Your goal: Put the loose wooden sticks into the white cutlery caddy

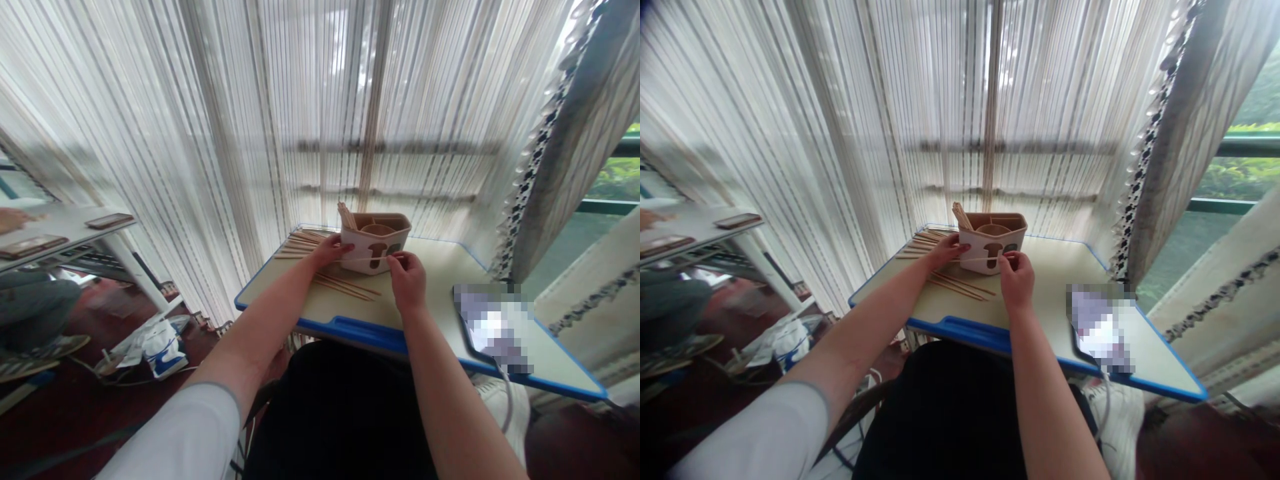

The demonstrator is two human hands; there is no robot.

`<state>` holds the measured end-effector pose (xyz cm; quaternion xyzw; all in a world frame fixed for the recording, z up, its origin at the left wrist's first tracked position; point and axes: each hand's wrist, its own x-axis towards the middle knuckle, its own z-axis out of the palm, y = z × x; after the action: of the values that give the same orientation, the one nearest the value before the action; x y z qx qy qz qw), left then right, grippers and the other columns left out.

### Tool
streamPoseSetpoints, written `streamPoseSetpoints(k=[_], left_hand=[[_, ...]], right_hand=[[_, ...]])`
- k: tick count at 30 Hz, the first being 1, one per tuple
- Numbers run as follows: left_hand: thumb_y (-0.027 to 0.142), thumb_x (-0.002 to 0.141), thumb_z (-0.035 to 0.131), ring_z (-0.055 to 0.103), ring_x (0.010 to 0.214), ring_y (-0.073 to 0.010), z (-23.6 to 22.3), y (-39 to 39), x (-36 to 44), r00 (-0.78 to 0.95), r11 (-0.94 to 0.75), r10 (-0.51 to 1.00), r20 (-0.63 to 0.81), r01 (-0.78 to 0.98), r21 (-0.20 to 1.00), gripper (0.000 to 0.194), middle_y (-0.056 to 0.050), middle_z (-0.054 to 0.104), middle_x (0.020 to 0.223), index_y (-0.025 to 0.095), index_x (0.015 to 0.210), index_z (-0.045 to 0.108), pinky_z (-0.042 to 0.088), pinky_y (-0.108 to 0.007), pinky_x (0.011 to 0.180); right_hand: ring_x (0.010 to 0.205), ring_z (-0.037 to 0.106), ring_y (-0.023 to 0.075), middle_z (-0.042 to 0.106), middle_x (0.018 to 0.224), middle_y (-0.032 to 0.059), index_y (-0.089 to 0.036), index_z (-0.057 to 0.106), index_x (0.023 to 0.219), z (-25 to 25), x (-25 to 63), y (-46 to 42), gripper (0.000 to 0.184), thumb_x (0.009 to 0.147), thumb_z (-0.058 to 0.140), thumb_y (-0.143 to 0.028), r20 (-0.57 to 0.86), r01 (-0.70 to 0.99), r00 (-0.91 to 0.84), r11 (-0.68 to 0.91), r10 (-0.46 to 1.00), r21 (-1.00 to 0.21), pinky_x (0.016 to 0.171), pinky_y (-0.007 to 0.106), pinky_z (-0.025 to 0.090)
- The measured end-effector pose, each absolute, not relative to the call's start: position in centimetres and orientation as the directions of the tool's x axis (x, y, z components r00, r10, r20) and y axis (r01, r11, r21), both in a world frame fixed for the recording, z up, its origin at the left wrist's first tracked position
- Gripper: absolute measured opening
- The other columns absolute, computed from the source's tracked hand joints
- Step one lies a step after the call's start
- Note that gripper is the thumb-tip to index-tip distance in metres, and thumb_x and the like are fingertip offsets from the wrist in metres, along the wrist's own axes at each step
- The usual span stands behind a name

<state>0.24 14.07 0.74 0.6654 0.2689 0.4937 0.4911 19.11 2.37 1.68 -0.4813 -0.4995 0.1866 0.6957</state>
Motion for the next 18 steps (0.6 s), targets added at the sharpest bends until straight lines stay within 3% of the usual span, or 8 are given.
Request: streamPoseSetpoints(k=[7, 14, 18], left_hand=[[0.040, 0.060, 0.076, 0.061, 0.092, -0.0224, 0.61, 14.35, 0.27, 0.364, -0.388, 0.843, 0.396, -0.100, 0.916, 0.054, -0.011, 0.066, 0.103, 0.012, 0.104, 0.062, 0.046, -0.039, 0.085], [0.040, 0.059, 0.077, 0.062, 0.091, -0.0225, 0.85, 14.05, 0.28, 0.342, -0.379, 0.858, 0.383, -0.081, 0.922, 0.055, -0.011, 0.066, 0.103, 0.012, 0.104, 0.062, 0.045, -0.040, 0.087], [0.042, 0.059, 0.076, 0.062, 0.088, -0.0212, 1.19, 13.55, 0.37, 0.349, -0.357, 0.866, 0.358, -0.069, 0.931, 0.056, -0.011, 0.065, 0.104, 0.011, 0.103, 0.062, 0.047, -0.038, 0.083]], right_hand=[[0.058, 0.050, 0.0103, 0.058, 0.072, -0.0025, -0.019, 0.052, 0.096, 1.54, 19.23, 2.44, 0.029, 0.072, 0.061, -0.032, 0.550, 0.145, 0.461, 0.552, 0.697, -0.821, 0.058, 0.024, 0.041], [0.058, 0.053, 0.0102, 0.059, 0.074, -0.0020, -0.020, 0.052, 0.092, 1.80, 19.05, 1.93, 0.025, 0.074, 0.060, -0.035, 0.596, 0.259, 0.496, 0.548, 0.631, -0.795, 0.057, 0.024, 0.042], [0.062, 0.053, 0.0107, 0.061, 0.079, 0.0013, -0.019, 0.058, 0.100, 1.74, 19.20, 1.92, 0.030, 0.076, 0.056, -0.037, 0.594, 0.267, 0.545, 0.549, 0.592, -0.792, 0.060, 0.025, 0.044]])
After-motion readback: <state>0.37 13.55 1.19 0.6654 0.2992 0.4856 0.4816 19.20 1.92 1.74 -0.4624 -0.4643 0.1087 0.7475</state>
